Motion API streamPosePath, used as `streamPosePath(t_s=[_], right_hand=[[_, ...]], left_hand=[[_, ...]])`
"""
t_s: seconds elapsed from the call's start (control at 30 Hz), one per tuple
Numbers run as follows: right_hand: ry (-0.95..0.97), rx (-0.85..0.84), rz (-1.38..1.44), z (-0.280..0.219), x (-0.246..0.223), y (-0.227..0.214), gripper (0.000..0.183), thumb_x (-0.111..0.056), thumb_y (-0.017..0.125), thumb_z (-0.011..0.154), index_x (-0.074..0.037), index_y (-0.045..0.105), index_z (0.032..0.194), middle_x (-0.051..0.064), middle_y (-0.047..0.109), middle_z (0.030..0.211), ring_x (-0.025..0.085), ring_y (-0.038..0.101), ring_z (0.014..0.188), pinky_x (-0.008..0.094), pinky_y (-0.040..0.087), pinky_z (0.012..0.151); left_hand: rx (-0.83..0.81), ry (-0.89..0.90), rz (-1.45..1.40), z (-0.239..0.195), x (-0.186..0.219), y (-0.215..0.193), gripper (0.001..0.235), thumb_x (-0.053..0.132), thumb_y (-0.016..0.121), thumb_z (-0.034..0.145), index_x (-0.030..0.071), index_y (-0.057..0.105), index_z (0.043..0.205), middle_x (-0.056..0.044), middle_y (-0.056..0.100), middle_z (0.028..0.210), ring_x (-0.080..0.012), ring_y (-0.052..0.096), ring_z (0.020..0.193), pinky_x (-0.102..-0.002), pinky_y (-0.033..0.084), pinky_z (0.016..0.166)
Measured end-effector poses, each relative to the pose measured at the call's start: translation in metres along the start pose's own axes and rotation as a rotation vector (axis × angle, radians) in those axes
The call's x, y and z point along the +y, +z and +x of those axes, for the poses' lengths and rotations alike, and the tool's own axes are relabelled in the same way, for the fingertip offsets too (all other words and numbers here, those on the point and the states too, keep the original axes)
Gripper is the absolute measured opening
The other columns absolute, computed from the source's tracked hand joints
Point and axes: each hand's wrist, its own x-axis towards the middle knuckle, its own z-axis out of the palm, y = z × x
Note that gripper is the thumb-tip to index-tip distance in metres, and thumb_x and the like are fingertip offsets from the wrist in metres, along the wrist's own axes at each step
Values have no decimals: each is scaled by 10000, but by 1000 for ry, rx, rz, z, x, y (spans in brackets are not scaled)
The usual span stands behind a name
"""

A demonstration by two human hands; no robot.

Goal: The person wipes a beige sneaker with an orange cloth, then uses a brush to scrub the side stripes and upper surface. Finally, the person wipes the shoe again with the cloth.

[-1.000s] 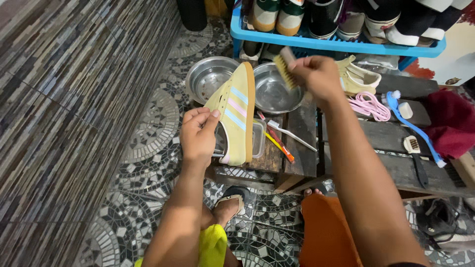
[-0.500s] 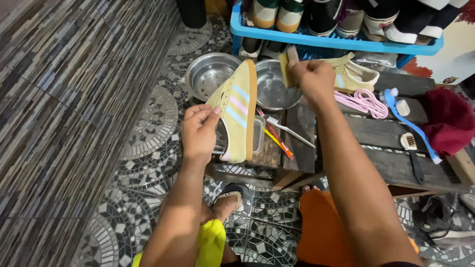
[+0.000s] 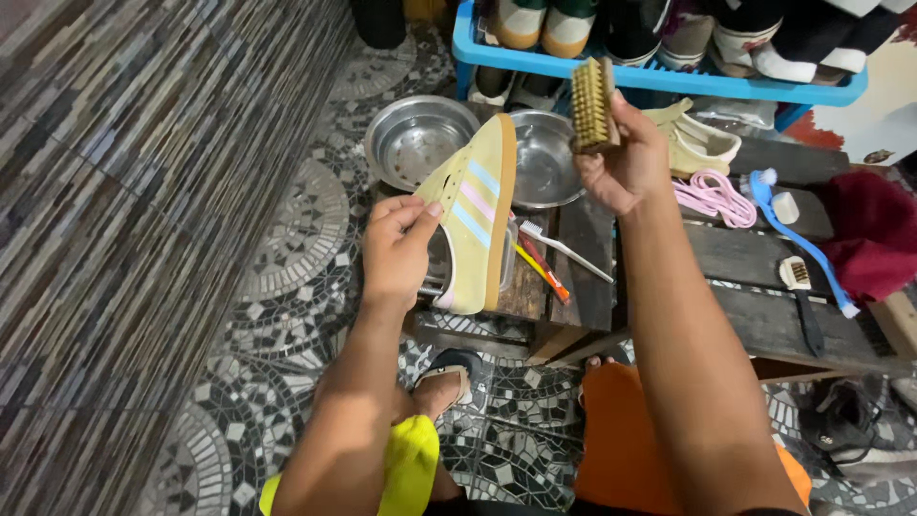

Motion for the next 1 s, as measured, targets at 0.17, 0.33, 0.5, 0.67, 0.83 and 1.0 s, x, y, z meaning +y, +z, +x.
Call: streamPosePath(t_s=[0.17, 0.33, 0.5, 0.67, 0.83, 1.0], right_hand=[[-229, 484, -1479, 22, 17, -28, 257, -462, 818, 851, -210, 821, 901, 51, 713, 749, 322, 747, 821, 408, 578, 763], [-258, 493, -1307, 27, 17, -23, 246, -428, 779, 840, -188, 823, 805, 75, 644, 653, 256, 693, 659, 410, 560, 678], [-274, 440, -1286, 22, -5, 20, 216, -381, 680, 853, -209, 810, 841, 52, 651, 674, 189, 679, 614, 366, 528, 512], [-195, 82, -564, -21, -32, 66, 322, -383, 727, 835, -108, 660, 989, 61, 666, 753, 142, 686, 608, 248, 528, 479], [-364, 267, -1252, 23, 20, -39, 126, -150, 692, 952, -56, 775, 958, 110, 698, 831, 274, 709, 807, 377, 551, 748], [-246, 449, -1020, 34, 36, -51, 197, -282, 808, 839, -114, 744, 759, 67, 573, 624, 172, 579, 575, 330, 511, 483]], left_hand=[[52, 142, 64, 4, -21, 4, 275, 348, 842, 894, 73, 836, 909, -48, 705, 1133, -209, 673, 1103, -307, 501, 1008], [38, 130, 67, 6, -23, 4, 266, 341, 831, 906, 76, 827, 884, -52, 701, 1141, -199, 669, 1104, -326, 503, 986], [41, 111, 87, 6, -23, 2, 285, 379, 826, 908, 95, 829, 885, -18, 705, 1152, -209, 681, 1137, -313, 502, 1013], [49, 136, 129, 7, -23, 0, 295, 393, 824, 904, 99, 833, 880, -25, 714, 1138, -221, 695, 1119, -323, 514, 996], [46, 145, 103, 4, -26, 3, 277, 377, 835, 896, 100, 836, 886, -28, 705, 1128, -211, 675, 1122, -307, 496, 1025], [35, 135, 70, 5, -29, 8, 292, 359, 842, 881, 68, 833, 888, -53, 727, 1117, -225, 697, 1090, -339, 517, 1003]])
